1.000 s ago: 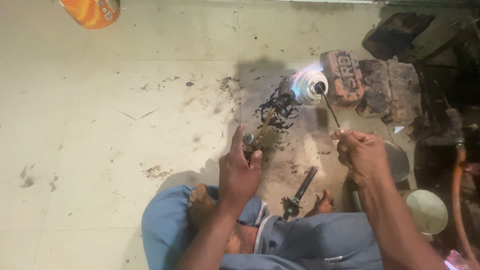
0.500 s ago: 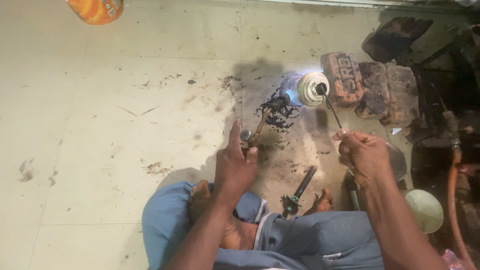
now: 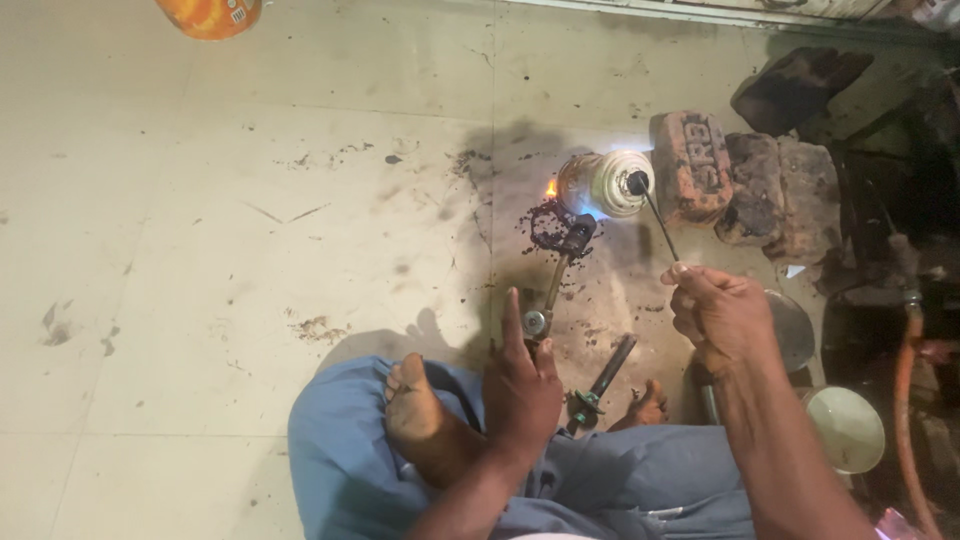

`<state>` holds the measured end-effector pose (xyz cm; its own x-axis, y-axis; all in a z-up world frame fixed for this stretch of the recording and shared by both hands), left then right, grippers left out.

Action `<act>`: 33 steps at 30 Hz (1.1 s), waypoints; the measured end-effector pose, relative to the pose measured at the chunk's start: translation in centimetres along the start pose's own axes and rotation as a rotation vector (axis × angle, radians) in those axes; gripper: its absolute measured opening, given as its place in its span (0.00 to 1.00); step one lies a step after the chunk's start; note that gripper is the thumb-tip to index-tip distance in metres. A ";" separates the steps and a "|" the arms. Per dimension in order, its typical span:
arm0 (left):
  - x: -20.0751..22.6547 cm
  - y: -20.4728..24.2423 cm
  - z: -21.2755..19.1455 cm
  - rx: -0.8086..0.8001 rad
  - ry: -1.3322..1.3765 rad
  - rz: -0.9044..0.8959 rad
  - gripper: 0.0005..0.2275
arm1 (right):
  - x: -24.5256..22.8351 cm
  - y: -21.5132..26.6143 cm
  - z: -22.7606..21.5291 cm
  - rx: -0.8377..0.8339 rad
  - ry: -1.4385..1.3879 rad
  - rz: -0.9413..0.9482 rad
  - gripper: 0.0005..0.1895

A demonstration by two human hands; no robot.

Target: The person sits on the floor and uses a blowtorch to heat a small metal container. They hold a metal rod in the container while applying the flame, occasionally stirring the contents. The container glows orange as it heats up.

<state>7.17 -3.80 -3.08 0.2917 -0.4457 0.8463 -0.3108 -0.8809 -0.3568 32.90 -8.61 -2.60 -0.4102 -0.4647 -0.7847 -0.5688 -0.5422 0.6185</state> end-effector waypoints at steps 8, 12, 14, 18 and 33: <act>-0.8 2.2 1.9 -0.049 0.016 -0.142 0.34 | 0.1 0.6 1.0 -0.002 0.012 0.001 0.09; -1.4 2.6 2.4 -0.122 -0.036 -0.208 0.35 | 0.2 0.7 1.2 0.028 0.025 0.007 0.09; -1.1 2.4 2.2 -0.073 -0.048 -0.140 0.36 | 0.2 0.7 1.2 -0.001 0.015 -0.002 0.09; -1.5 2.5 2.1 -0.112 -0.027 -0.224 0.36 | 0.4 0.7 0.9 -0.005 0.016 0.013 0.09; -6.0 -6.8 -4.8 -0.340 0.056 -0.183 0.38 | 1.5 0.8 -2.2 0.019 0.125 0.034 0.10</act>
<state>3.20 5.66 -3.84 0.3236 -0.2683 0.9074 -0.5432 -0.8378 -0.0540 33.39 -11.31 -3.22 -0.3383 -0.5669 -0.7511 -0.5698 -0.5118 0.6429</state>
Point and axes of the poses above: each hand's wrist, its own y-axis away from the middle knuckle, its own z-axis out of the palm, x = y × z, the point moved 5 cm from there along -y, towards the middle knuckle, and after that the axes turned 15 degrees about z, right-handed, at the moved point
